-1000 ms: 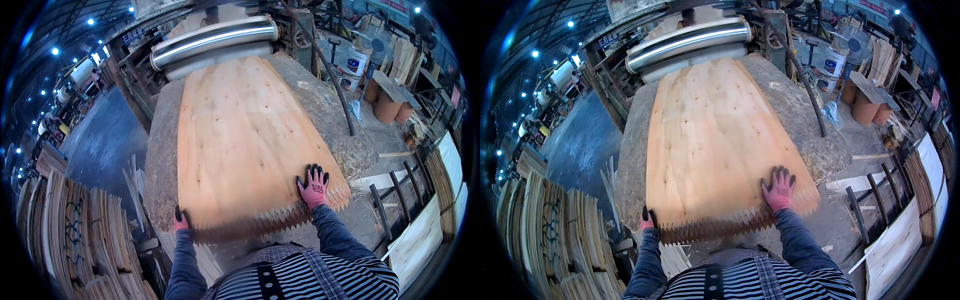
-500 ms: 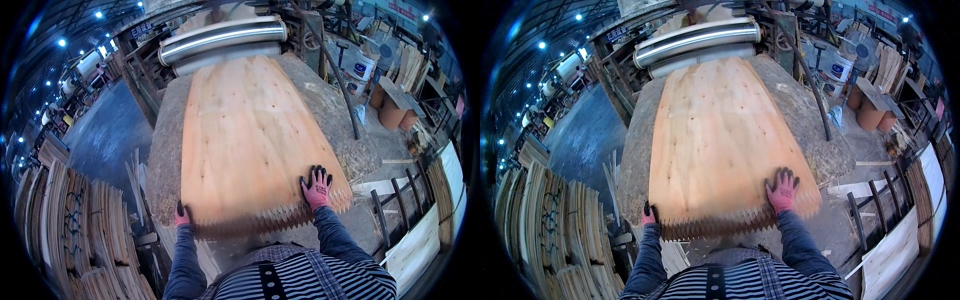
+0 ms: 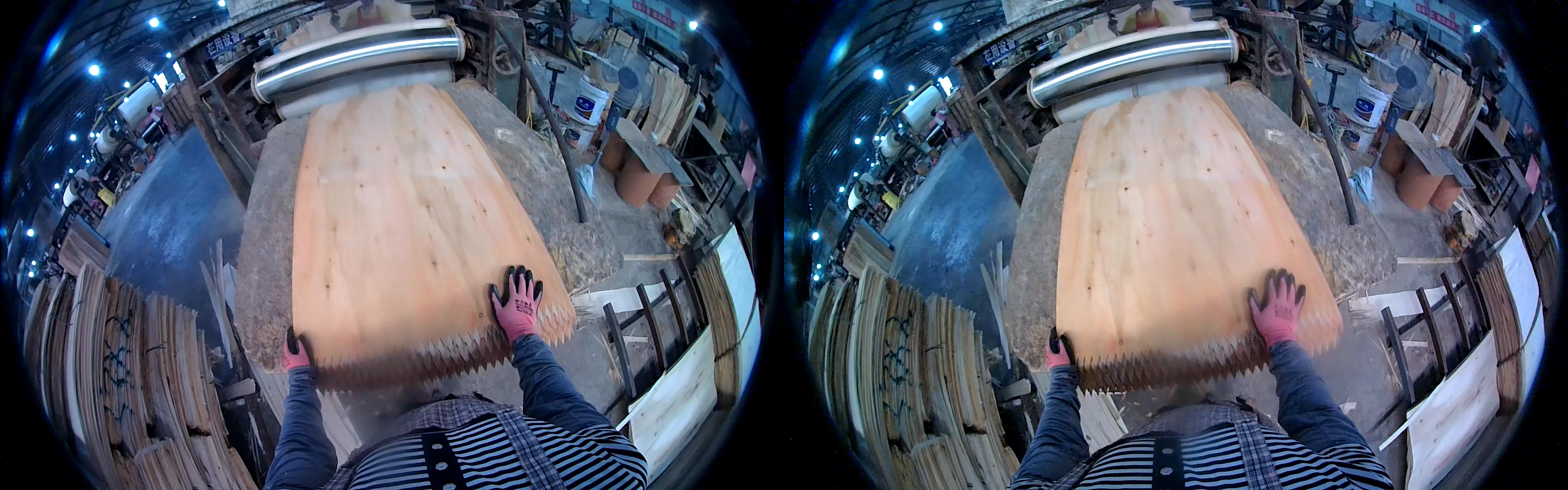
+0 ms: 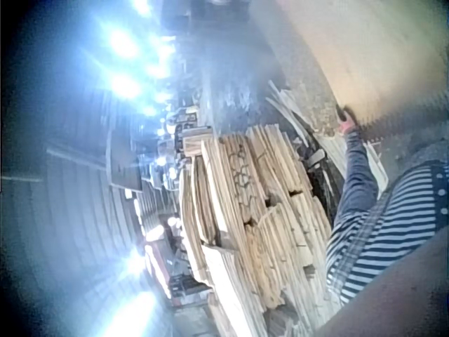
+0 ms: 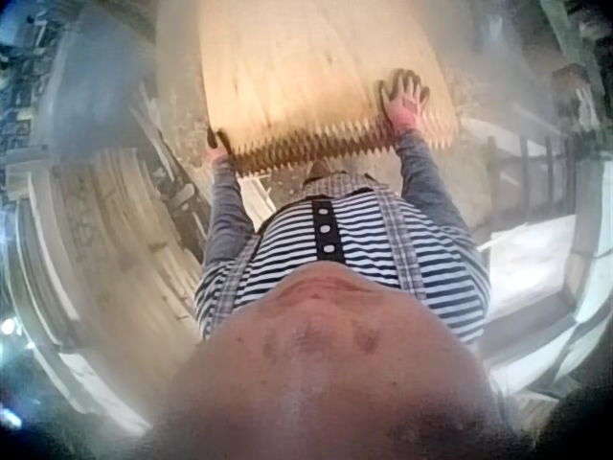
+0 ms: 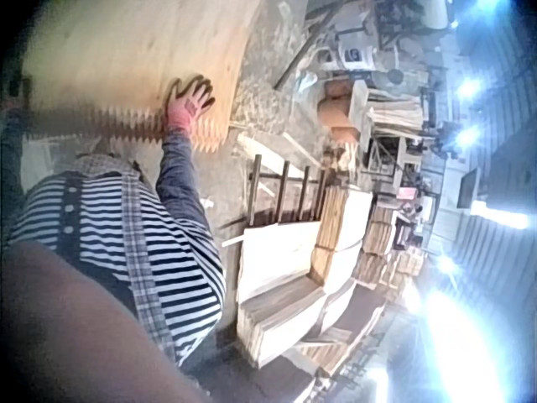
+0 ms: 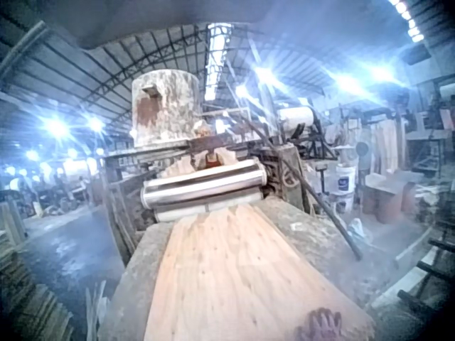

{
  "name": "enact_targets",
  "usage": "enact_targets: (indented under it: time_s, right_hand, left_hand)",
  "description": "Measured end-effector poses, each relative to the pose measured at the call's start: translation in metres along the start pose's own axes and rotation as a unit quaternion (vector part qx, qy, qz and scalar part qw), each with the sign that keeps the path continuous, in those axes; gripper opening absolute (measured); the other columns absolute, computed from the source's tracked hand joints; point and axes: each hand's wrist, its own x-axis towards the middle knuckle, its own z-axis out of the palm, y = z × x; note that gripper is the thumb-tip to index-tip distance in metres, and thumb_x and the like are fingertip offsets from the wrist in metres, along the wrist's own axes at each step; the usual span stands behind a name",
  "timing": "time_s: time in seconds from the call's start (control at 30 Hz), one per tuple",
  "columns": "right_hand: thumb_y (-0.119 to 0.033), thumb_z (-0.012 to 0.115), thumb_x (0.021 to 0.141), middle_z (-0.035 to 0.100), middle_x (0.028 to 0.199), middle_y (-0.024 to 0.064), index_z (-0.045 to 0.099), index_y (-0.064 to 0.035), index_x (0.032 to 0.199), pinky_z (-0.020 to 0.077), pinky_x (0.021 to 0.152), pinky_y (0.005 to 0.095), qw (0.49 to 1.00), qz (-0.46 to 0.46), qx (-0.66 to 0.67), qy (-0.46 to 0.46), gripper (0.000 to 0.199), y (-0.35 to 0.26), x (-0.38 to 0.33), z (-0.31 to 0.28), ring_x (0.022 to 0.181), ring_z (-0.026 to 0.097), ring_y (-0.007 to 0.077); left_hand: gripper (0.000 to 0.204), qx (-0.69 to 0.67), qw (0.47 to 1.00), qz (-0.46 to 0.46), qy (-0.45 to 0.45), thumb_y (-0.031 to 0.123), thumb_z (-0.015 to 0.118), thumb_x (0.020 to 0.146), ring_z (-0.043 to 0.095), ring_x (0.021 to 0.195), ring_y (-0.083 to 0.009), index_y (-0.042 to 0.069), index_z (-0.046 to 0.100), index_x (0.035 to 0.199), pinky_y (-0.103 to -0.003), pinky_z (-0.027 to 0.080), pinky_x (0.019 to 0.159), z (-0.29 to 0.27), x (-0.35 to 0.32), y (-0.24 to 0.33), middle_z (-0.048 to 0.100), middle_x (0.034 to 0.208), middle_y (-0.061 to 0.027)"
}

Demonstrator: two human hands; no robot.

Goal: The person feeds large wooden planks with zigzag edges into a roller machine, guides them through, and stacks the processed planks. The person repeats this process for several planks and then uses a long metal rod to adjust the machine.

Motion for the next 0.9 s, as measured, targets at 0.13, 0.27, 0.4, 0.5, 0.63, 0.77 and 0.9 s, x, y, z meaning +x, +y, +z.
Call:
enact_targets:
  time_s: [0.13, 0.27, 0.4, 0.5, 0.63, 0.77, 0.9]
  right_hand:
    - [-0.046, 0.047, 0.074, 0.036, 0.125, 0.0126, 0.043, -0.0078, 0.118, 0.0075, 0.101, 0.0467, 1.0, -0.005, -0.011, 0.015, 0.059, 0.001, -0.001, 0.002, 0.121, 0.024, 0.0266]
    - [-0.045, 0.048, 0.073, 0.037, 0.123, 0.0134, 0.044, -0.0062, 0.117, 0.0097, 0.101, 0.0468, 0.999, -0.009, -0.007, 0.032, 0.058, 0.0, -0.002, 0.006, 0.119, 0.027, 0.0274]
    - [-0.043, 0.049, 0.075, 0.033, 0.127, 0.0144, 0.037, -0.0093, 0.123, 0.0082, 0.101, 0.044, 0.999, -0.013, 0.024, 0.039, 0.06, 0.012, -0.002, 0.021, 0.121, 0.024, 0.0286]
    - [-0.044, 0.048, 0.075, 0.032, 0.128, 0.0136, 0.037, -0.0106, 0.123, 0.0078, 0.101, 0.0443, 0.991, 0.0, 0.129, 0.035, 0.06, 0.011, -0.001, 0.023, 0.121, 0.024, 0.0284]
    - [-0.044, 0.049, 0.075, 0.032, 0.129, 0.0123, 0.037, -0.0116, 0.124, 0.0089, 0.101, 0.045, 1.0, 0.017, 0.021, 0.003, 0.06, 0.001, 0.003, 0.01, 0.121, 0.024, 0.0282]
    - [-0.045, 0.049, 0.075, 0.032, 0.129, 0.0102, 0.037, -0.0133, 0.124, 0.0126, 0.1, 0.0461, 0.994, -0.04, -0.081, 0.065, 0.059, 0.004, 0.0, 0.022, 0.121, 0.025, 0.0277]
    - [-0.047, 0.048, 0.075, 0.032, 0.13, 0.008, 0.037, -0.0175, 0.124, 0.015, 0.099, 0.0467, 0.961, -0.119, -0.199, 0.15, 0.058, 0.026, -0.004, 0.059, 0.12, 0.028, 0.0262]
  left_hand:
    - [0.039, 0.045, 0.999, -0.028, -0.009, 0.022, 0.059, 0.074, 0.056, 0.092, -0.0228, 0.006, 0.05, 0.109, -0.032, 0.043, 0.079, -0.002, -0.001, 0.004, 0.056, 0.103, -0.0118]
    - [0.041, 0.043, 0.999, -0.003, 0.01, 0.027, 0.059, 0.074, 0.058, 0.086, -0.0249, 0.008, 0.051, 0.109, -0.033, 0.045, 0.075, 0.002, 0.001, -0.007, 0.058, 0.099, -0.0115]
    - [0.043, 0.094, 0.995, -0.034, 0.018, 0.032, 0.059, 0.072, 0.058, 0.082, -0.0265, 0.011, 0.052, 0.108, -0.034, 0.045, 0.073, 0.005, 0.002, 0.0, 0.059, 0.095, -0.0119]
    - [0.043, 0.099, 0.995, -0.025, 0.015, 0.032, 0.059, 0.072, 0.057, 0.084, -0.0271, 0.011, 0.051, 0.109, -0.034, 0.045, 0.074, 0.006, 0.005, -0.005, 0.059, 0.095, -0.0127]
    - [0.043, 0.06, 0.997, -0.045, -0.031, 0.03, 0.058, 0.073, 0.057, 0.086, -0.0288, 0.01, 0.051, 0.109, -0.035, 0.044, 0.076, -0.006, 0.001, 0.021, 0.058, 0.096, -0.015]
    - [0.042, 0.032, 0.997, 0.044, 0.051, 0.037, 0.056, 0.075, 0.058, 0.08, -0.0307, 0.005, 0.054, 0.103, -0.038, 0.046, 0.071, 0.013, 0.009, -0.032, 0.06, 0.088, -0.0162]
    - [0.044, -0.041, 0.999, 0.0, 0.033, 0.038, 0.058, 0.072, 0.057, 0.086, -0.0282, 0.006, 0.055, 0.102, -0.035, 0.045, 0.075, 0.013, 0.006, -0.033, 0.06, 0.092, -0.0152]
